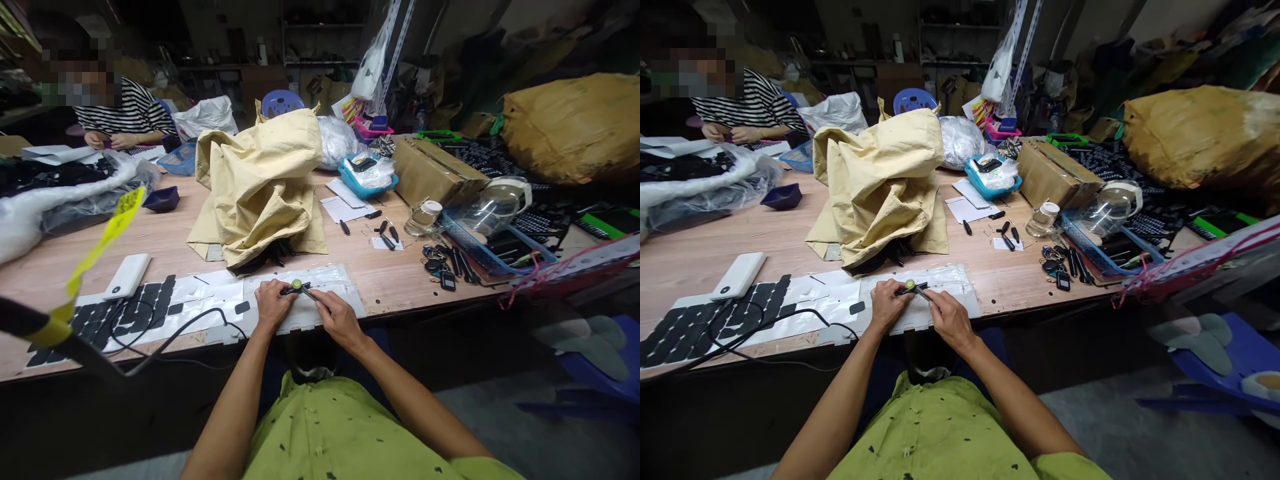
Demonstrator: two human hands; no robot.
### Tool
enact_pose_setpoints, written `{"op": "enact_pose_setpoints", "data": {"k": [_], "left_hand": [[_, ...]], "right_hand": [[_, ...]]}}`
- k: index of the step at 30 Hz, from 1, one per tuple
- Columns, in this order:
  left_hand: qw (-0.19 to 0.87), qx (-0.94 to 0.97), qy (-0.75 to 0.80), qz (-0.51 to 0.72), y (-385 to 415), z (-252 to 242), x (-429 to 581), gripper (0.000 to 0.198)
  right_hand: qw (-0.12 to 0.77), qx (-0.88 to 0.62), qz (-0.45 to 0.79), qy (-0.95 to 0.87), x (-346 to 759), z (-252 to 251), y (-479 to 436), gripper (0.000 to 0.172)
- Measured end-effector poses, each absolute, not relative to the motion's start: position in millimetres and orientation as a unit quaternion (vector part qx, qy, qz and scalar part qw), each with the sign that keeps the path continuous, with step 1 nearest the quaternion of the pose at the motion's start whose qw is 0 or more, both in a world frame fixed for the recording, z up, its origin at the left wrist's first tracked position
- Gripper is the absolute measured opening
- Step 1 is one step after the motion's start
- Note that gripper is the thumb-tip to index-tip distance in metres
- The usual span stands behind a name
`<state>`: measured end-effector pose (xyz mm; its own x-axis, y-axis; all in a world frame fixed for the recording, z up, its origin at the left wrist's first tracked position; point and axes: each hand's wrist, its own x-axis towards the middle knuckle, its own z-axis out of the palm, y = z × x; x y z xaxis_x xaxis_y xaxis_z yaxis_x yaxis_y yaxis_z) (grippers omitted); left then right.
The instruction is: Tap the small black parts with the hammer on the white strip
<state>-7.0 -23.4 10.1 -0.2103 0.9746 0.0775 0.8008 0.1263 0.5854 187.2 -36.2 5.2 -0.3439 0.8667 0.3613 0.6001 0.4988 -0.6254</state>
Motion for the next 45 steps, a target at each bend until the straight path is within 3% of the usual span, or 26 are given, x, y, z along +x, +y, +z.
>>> {"op": "enact_pose_setpoints", "data": {"k": [10, 20, 27, 34, 45], "left_hand": [[0.155, 0.611, 0.726, 0.274, -25.1, 4.0, -4.0, 0.008], [0.116, 0.628, 0.714, 0.287, -26.2, -9.4, 0.8, 0.010], [0.107, 0.633, 0.703, 0.305, -27.5, -19.9, 1.6, 0.009], [0.126, 0.622, 0.705, 0.316, -28.4, -24.2, 1.3, 0.017], [0.118, 0.613, 0.713, 0.320, -29.0, -20.0, -0.1, 0.014]], "right_hand": [[0.361, -0.489, 0.185, -0.772, 200.4, -7.6, -22.6, 0.039], [0.293, -0.625, 0.022, -0.723, 207.5, -15.4, 80.5, 0.039], [0.285, -0.642, -0.090, -0.706, 199.8, -36.1, 91.4, 0.037], [0.266, -0.652, -0.108, -0.702, 200.4, -38.9, 90.5, 0.034], [0.263, -0.654, -0.136, -0.697, 198.5, -40.9, 90.1, 0.035]]}}
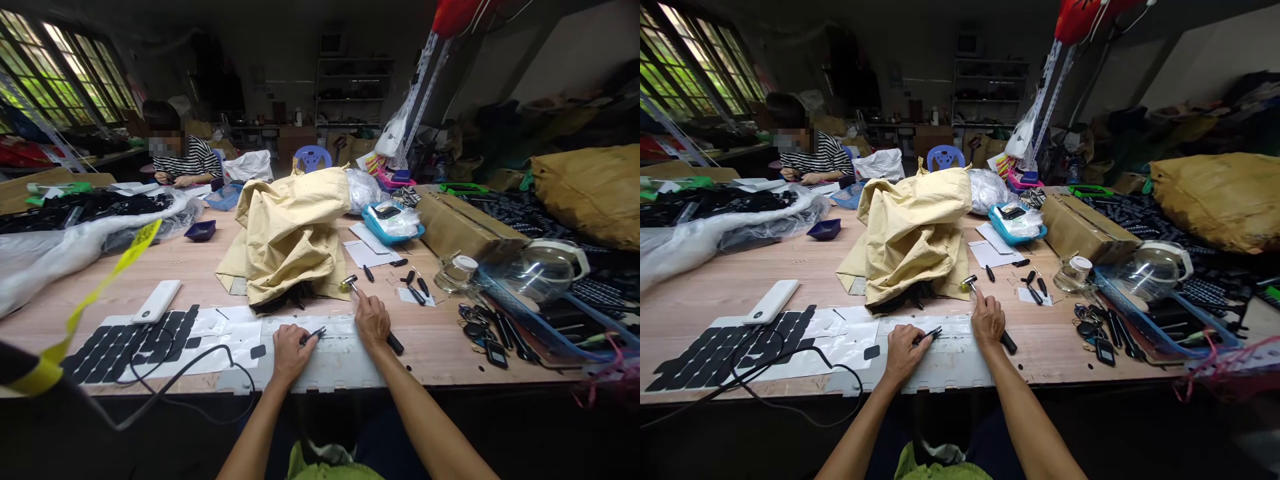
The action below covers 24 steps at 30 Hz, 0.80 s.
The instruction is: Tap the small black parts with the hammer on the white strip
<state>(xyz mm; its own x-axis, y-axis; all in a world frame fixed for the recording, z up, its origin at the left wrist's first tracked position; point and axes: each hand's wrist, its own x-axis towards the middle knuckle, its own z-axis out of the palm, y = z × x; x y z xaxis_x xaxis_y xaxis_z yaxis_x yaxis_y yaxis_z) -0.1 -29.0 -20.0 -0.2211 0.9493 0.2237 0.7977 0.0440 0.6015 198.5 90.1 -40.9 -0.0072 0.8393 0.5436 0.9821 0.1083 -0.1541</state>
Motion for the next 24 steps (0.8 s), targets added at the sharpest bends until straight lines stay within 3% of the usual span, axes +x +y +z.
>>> {"op": "enact_pose_setpoints", "data": {"k": [17, 24], "left_hand": [[0.115, 0.616, 0.705, 0.332, -29.2, -18.9, -5.0, 0.025], [0.101, 0.647, 0.670, 0.351, -33.6, -14.2, -7.0, 0.018]], "right_hand": [[0.209, -0.621, -0.103, -0.749, 192.9, -29.1, 85.6, 0.033], [0.181, -0.638, -0.088, -0.743, 188.3, -22.2, 84.4, 0.031]]}}
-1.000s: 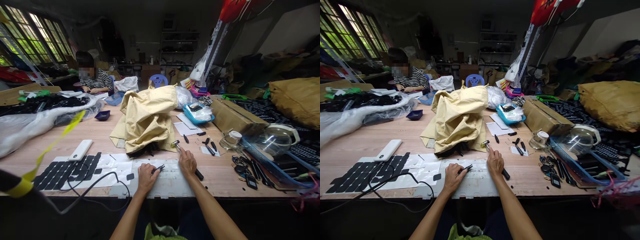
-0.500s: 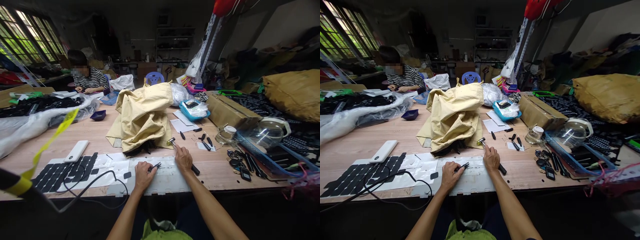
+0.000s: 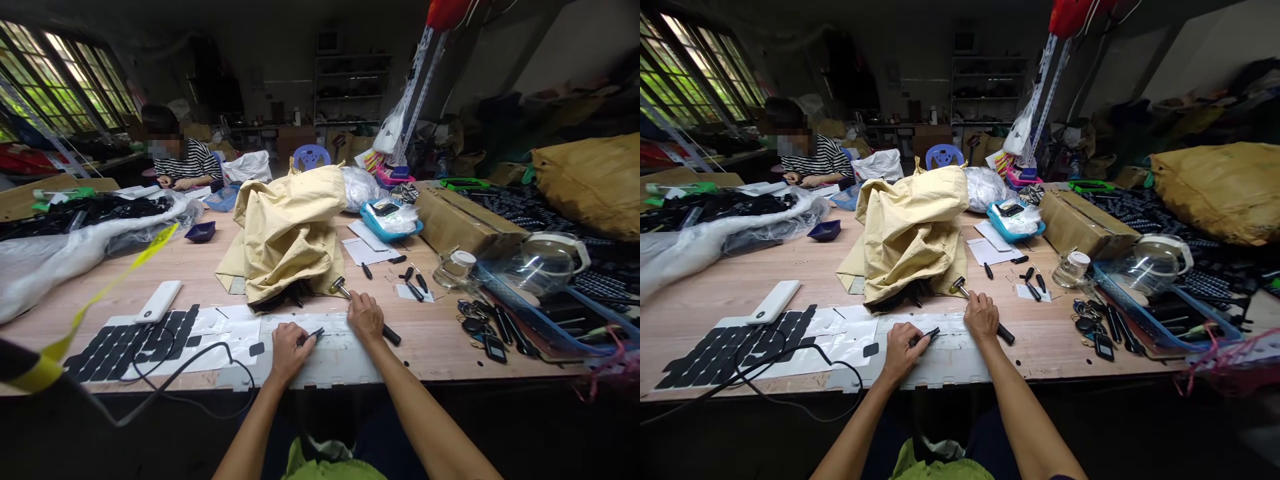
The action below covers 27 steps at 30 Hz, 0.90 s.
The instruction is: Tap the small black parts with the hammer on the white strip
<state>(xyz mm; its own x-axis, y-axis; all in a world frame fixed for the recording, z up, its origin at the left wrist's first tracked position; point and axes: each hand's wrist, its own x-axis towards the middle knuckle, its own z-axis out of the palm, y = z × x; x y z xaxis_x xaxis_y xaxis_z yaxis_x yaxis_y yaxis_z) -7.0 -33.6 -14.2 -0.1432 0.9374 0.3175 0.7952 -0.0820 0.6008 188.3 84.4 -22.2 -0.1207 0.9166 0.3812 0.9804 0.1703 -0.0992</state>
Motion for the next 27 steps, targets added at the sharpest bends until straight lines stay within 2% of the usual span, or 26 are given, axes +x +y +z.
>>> {"op": "enact_pose_setpoints", "data": {"k": [3, 8, 15, 27], "left_hand": [[0.086, 0.720, 0.586, 0.362, -55.8, -13.9, 0.1, 0.010], [0.092, 0.820, 0.484, 0.291, -106.6, -32.3, 24.2, 0.016], [0.035, 0.837, 0.506, 0.208, -121.9, -61.4, 39.8, 0.011], [0.020, 0.833, 0.514, 0.204, -120.3, -70.3, 42.2, 0.008]], "right_hand": [[0.167, -0.648, -0.076, -0.739, 185.9, -19.0, 84.5, 0.026], [0.144, -0.657, -0.057, -0.738, 183.5, -12.0, 82.4, 0.025], [0.140, -0.658, -0.054, -0.738, 181.6, -7.4, 81.0, 0.025], [0.146, -0.659, -0.048, -0.737, 183.8, -9.2, 81.9, 0.026]]}}
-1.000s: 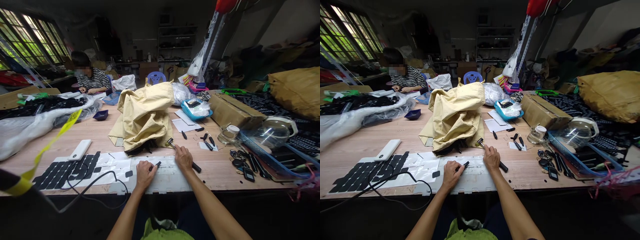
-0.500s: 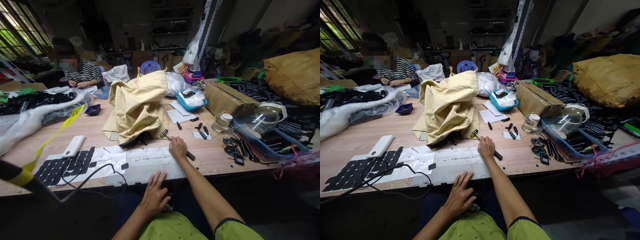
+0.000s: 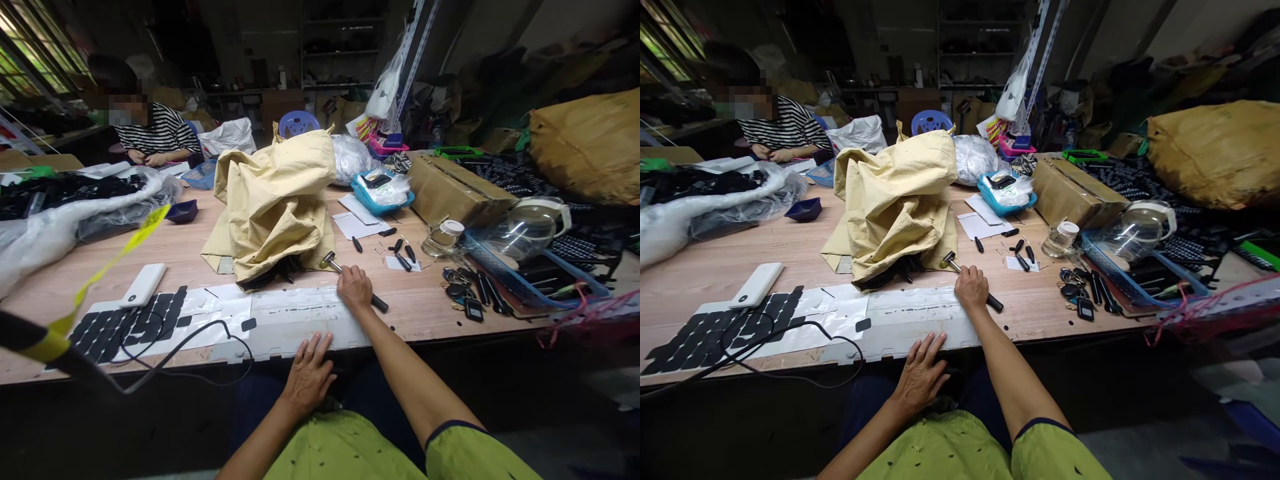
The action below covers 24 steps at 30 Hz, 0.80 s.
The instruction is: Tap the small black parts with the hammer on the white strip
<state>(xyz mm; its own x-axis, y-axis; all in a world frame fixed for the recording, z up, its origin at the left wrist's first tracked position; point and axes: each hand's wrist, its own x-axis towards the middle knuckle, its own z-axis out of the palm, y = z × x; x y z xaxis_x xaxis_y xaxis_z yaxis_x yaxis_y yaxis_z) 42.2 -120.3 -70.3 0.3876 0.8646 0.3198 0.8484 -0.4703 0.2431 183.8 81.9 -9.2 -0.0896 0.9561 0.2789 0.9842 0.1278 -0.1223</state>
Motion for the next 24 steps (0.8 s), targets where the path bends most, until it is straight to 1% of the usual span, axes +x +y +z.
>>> {"op": "enact_pose_setpoints", "data": {"k": [5, 9, 12, 15, 19, 22, 24], "left_hand": [[0.018, 0.839, 0.505, 0.200, -118.5, -69.3, 41.0, 0.013], [0.051, 0.837, 0.504, 0.208, -123.1, -60.0, 42.4, 0.028], [0.075, 0.823, 0.503, 0.252, -120.8, -48.2, 41.9, 0.036], [0.087, 0.772, 0.545, 0.316, -98.1, -34.2, 30.8, 0.033], [0.066, 0.642, 0.662, 0.381, -39.9, -16.0, -7.1, 0.027], [0.024, 0.561, 0.728, 0.393, -1.4, -4.9, -38.9, 0.026], [-0.007, 0.530, 0.761, 0.374, 12.9, 0.9, -53.1, 0.025]], "right_hand": [[0.144, -0.657, -0.054, -0.738, 183.8, -7.8, 81.7, 0.024], [0.143, -0.658, -0.054, -0.737, 183.4, -8.0, 81.6, 0.023], [0.144, -0.660, -0.053, -0.735, 182.8, -9.1, 81.8, 0.023], [0.152, -0.658, -0.054, -0.735, 182.5, -10.8, 82.3, 0.022], [0.158, -0.656, -0.054, -0.736, 182.0, -11.3, 82.5, 0.022], [0.154, -0.655, -0.045, -0.738, 181.3, -9.9, 81.9, 0.021], [0.151, -0.656, -0.042, -0.738, 180.9, -9.1, 81.5, 0.022]]}}
